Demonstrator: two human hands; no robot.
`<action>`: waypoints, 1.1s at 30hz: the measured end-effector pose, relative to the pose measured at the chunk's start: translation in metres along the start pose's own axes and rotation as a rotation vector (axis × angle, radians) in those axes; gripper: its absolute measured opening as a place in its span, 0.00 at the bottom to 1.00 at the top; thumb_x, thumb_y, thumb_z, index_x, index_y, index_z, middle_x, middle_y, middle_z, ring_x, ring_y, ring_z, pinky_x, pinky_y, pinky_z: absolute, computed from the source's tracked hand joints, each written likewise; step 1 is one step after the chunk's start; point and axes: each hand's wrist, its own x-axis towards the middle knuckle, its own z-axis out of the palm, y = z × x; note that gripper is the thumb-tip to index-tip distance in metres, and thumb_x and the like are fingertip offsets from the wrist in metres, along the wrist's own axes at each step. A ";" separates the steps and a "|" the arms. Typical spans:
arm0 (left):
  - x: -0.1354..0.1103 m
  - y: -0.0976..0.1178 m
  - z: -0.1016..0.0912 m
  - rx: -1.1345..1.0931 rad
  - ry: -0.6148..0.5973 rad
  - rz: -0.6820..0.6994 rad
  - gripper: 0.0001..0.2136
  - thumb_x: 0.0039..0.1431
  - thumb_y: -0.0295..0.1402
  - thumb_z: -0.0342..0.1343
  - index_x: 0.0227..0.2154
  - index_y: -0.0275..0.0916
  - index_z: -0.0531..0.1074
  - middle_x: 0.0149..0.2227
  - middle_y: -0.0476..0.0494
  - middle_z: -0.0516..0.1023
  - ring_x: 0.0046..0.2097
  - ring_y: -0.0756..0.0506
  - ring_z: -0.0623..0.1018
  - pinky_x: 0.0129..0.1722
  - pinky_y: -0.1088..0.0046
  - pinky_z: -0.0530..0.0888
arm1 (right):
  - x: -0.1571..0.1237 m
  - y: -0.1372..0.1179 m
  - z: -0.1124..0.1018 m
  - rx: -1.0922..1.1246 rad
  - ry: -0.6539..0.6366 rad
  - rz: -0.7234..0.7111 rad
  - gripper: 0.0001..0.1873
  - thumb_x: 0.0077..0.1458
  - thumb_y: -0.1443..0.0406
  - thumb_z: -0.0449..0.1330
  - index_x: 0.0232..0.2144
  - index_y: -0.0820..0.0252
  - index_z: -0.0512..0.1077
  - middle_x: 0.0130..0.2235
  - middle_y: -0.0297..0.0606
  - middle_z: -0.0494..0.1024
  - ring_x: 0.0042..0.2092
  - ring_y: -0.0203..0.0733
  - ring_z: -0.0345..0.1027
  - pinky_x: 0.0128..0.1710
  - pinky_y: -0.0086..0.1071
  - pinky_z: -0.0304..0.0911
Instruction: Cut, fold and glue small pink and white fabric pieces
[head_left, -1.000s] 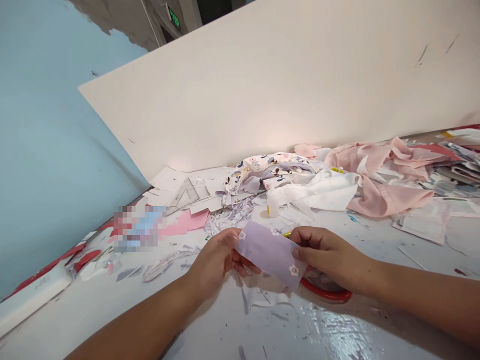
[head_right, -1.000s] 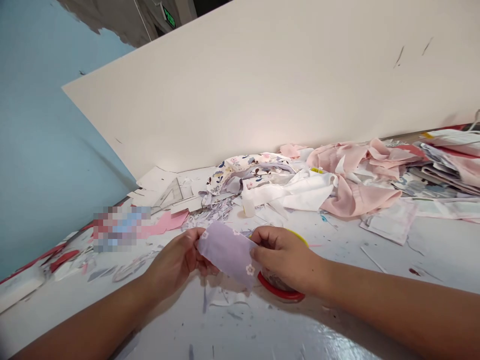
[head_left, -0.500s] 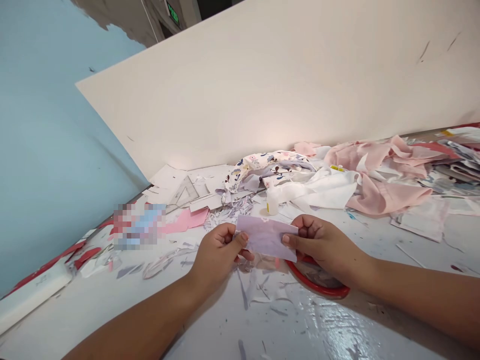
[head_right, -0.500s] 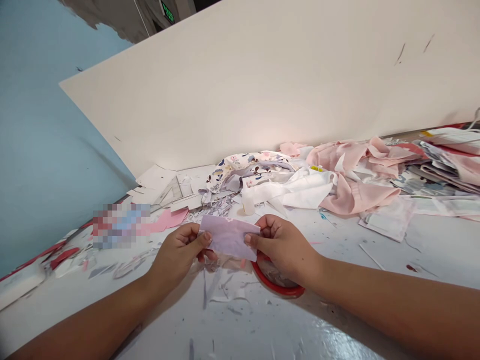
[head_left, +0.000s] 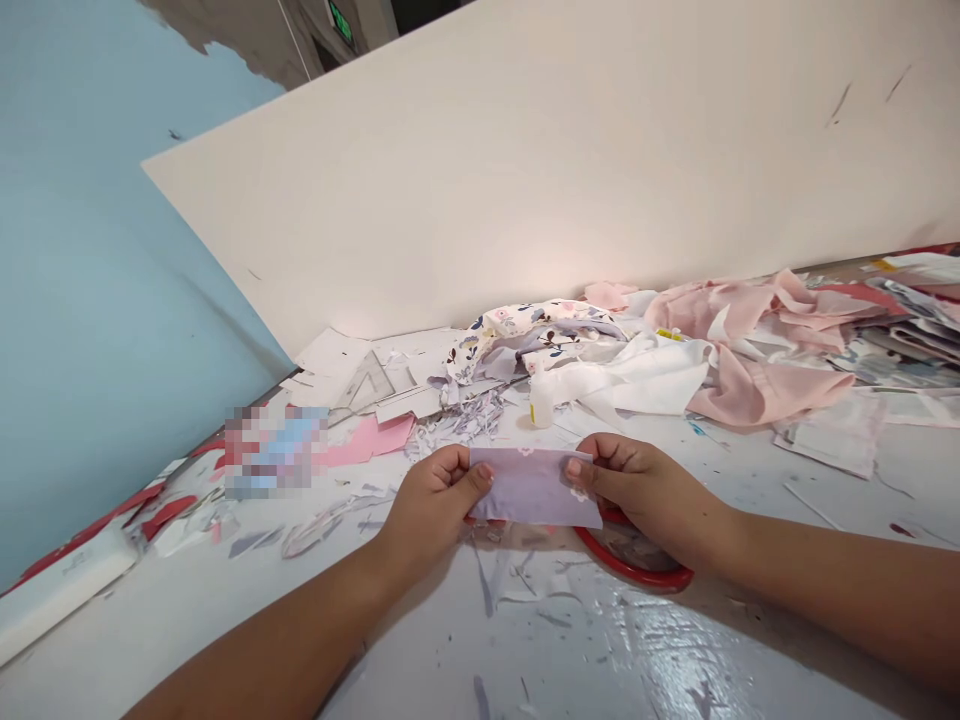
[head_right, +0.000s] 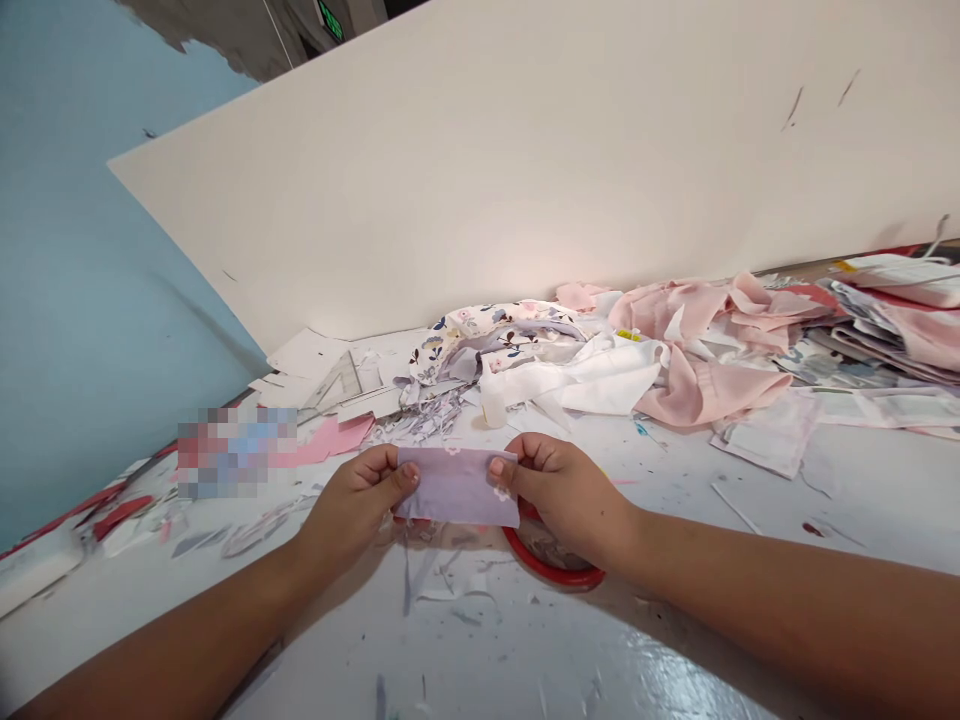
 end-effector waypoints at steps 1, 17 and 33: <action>-0.001 0.000 0.000 -0.012 -0.003 0.003 0.13 0.47 0.40 0.58 0.22 0.37 0.64 0.18 0.55 0.66 0.20 0.54 0.69 0.21 0.76 0.71 | -0.001 -0.001 0.001 0.020 0.001 0.002 0.19 0.39 0.53 0.64 0.20 0.58 0.60 0.14 0.22 0.59 0.14 0.24 0.46 0.13 0.21 0.43; 0.001 -0.013 0.000 -0.051 -0.054 0.060 0.11 0.48 0.39 0.59 0.24 0.37 0.66 0.19 0.53 0.66 0.22 0.56 0.65 0.22 0.80 0.61 | 0.001 0.004 -0.001 -0.006 -0.082 -0.006 0.16 0.40 0.55 0.65 0.24 0.59 0.66 0.19 0.27 0.67 0.19 0.28 0.57 0.17 0.23 0.51; -0.002 -0.009 0.005 -0.062 -0.022 0.063 0.12 0.49 0.41 0.57 0.23 0.37 0.64 0.20 0.55 0.62 0.22 0.56 0.63 0.22 0.80 0.61 | 0.000 0.002 0.005 -0.024 0.027 -0.035 0.19 0.39 0.53 0.64 0.19 0.58 0.61 0.14 0.24 0.60 0.15 0.27 0.50 0.14 0.23 0.47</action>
